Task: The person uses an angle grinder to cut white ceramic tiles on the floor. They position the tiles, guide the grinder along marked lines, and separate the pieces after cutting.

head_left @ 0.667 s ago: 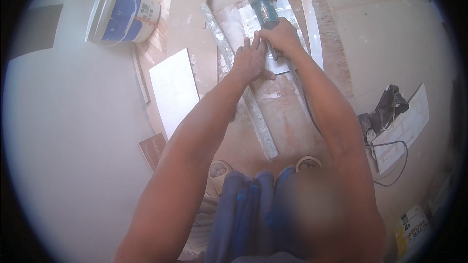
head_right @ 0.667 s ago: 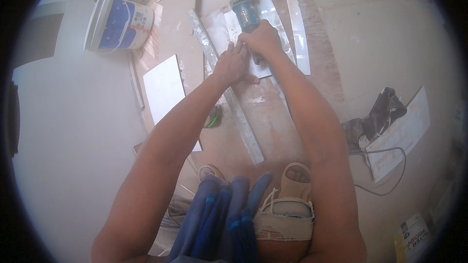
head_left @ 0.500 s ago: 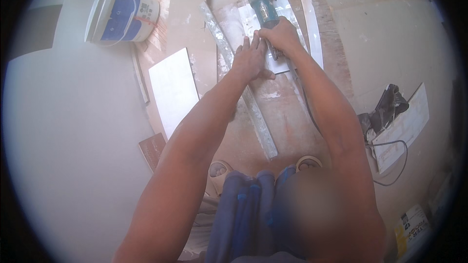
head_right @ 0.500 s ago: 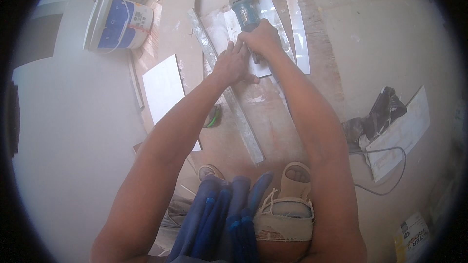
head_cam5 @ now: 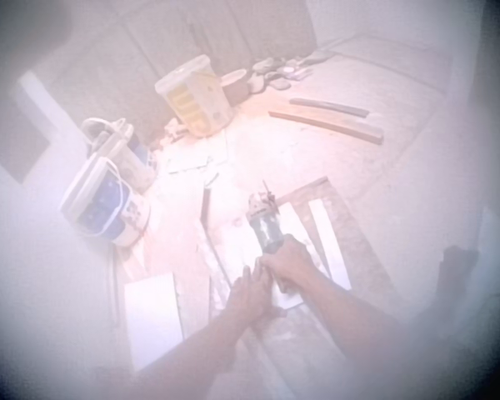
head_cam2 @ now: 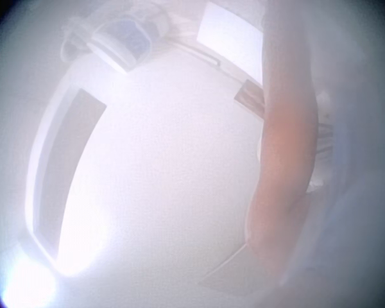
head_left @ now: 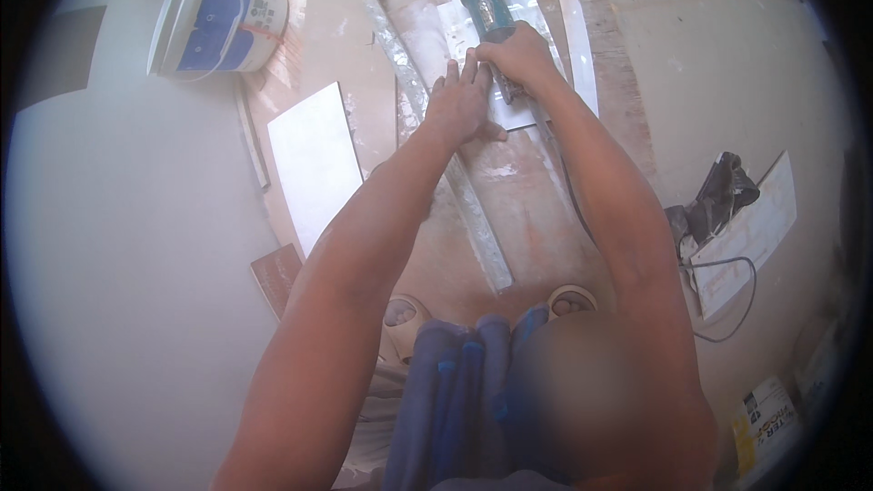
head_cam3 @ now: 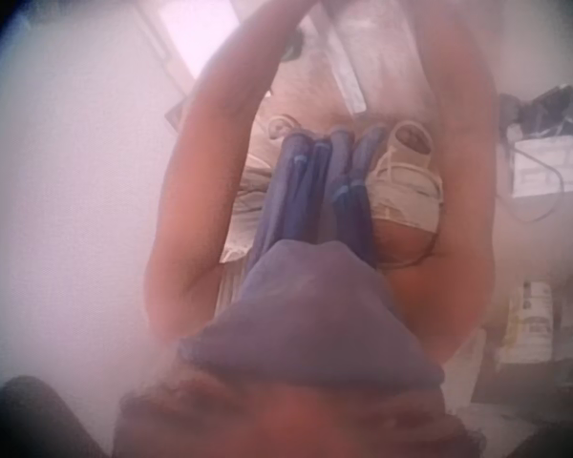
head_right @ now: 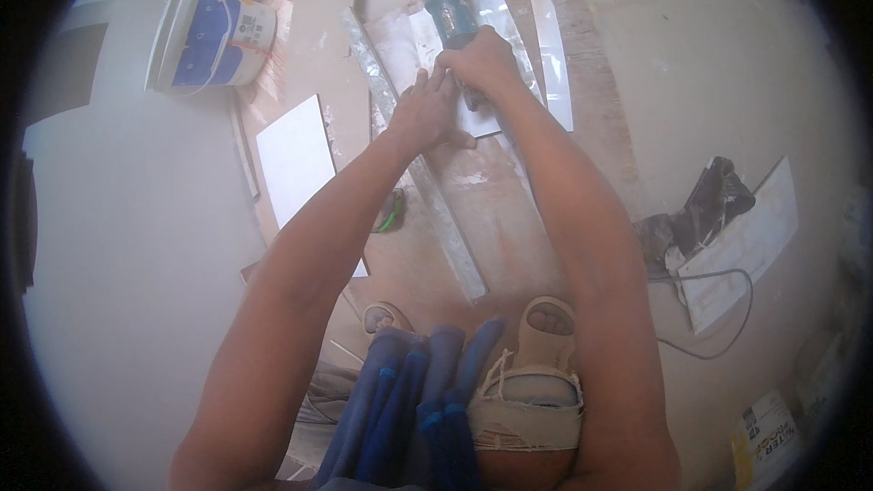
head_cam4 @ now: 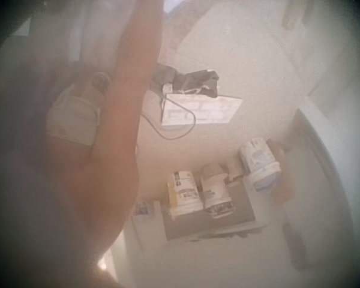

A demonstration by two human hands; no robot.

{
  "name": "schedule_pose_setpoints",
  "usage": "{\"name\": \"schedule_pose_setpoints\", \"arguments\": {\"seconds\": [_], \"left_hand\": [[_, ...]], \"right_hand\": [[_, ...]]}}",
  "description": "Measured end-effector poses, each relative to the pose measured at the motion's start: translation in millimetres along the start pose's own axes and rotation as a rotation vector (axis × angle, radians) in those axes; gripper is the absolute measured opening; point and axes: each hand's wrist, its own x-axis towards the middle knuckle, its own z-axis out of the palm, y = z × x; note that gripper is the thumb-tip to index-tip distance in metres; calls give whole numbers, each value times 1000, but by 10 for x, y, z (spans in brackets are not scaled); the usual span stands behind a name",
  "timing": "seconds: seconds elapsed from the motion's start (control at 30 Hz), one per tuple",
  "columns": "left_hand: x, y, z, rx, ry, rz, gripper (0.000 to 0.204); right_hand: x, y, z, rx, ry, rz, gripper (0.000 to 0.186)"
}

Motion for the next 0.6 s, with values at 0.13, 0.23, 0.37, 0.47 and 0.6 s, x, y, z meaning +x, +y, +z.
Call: {"name": "schedule_pose_setpoints", "arguments": {"seconds": [0.13,0.23,0.37,0.47,0.6], "left_hand": [[5,9,-4,-21,-11,-3,124],[14,6,-15,-24,-42,-22,132],[6,4,-31,-12,-40,-17,131],[3,19,-36,-17,-32,-11,132],[-9,-12,25,0,51,25,121]], "right_hand": [[24,24,2,-19,6,5,80],[-14,-4,-10,-25,5,6,81],[-30,-28,-25,-31,-1,10,80],[-21,-7,-35,-35,12,-4,79],[-34,-17,-46,-21,-1,-13,79]]}}
